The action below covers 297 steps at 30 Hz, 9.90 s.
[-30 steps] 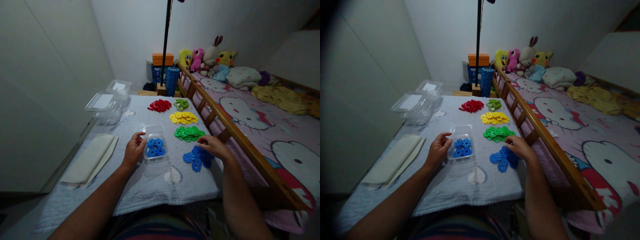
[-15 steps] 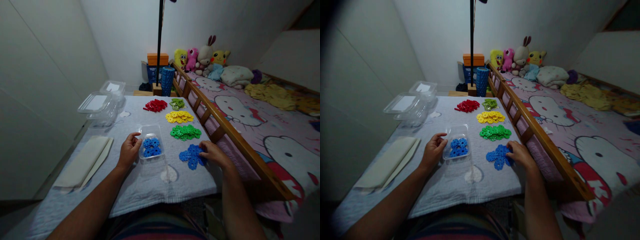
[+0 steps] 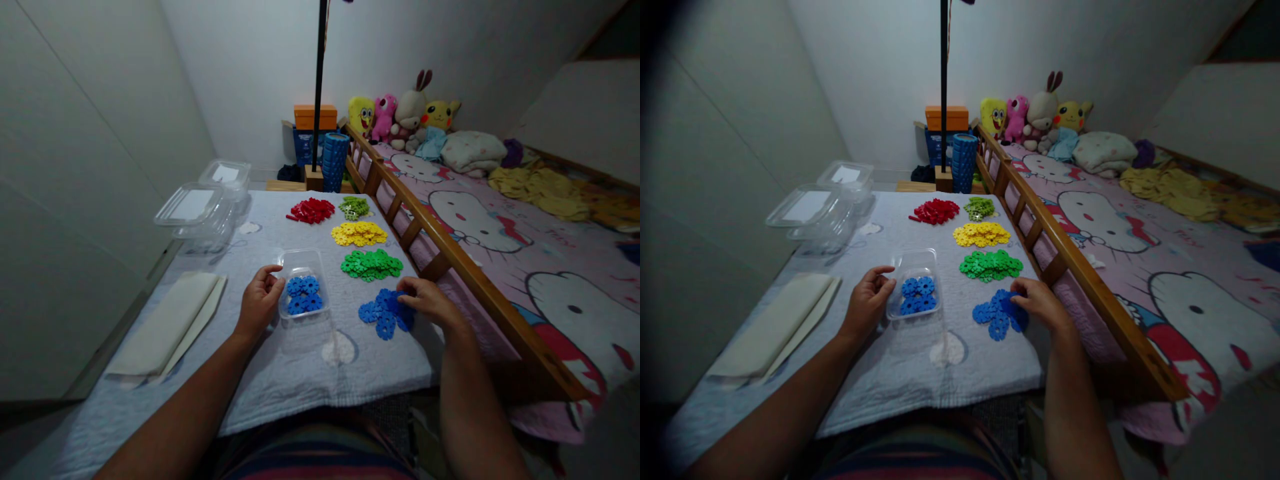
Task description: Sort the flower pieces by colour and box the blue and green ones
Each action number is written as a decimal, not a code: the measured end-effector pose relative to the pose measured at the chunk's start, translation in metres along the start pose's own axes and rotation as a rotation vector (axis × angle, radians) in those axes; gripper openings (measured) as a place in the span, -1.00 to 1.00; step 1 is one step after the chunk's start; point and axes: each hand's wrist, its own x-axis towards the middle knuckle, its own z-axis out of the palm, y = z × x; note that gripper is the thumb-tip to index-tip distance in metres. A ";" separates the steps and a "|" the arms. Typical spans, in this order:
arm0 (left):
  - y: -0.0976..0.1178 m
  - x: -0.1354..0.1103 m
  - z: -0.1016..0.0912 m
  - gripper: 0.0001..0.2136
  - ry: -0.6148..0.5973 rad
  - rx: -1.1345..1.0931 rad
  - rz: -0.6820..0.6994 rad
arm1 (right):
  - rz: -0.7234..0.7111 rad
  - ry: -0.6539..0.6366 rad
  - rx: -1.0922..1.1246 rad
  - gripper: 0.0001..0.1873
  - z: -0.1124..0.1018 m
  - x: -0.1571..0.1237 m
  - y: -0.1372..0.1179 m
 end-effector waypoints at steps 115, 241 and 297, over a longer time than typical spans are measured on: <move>0.002 0.000 0.002 -0.68 -0.021 -0.064 -0.031 | -0.057 0.074 -0.357 -0.80 0.061 -0.006 -0.038; 0.007 -0.004 0.001 -0.50 -0.049 -0.102 -0.034 | -0.367 0.091 -0.427 -0.84 0.110 0.098 -0.152; 0.002 -0.001 -0.002 -0.54 -0.028 -0.065 0.001 | -0.233 0.238 -0.149 -0.84 0.070 0.092 -0.113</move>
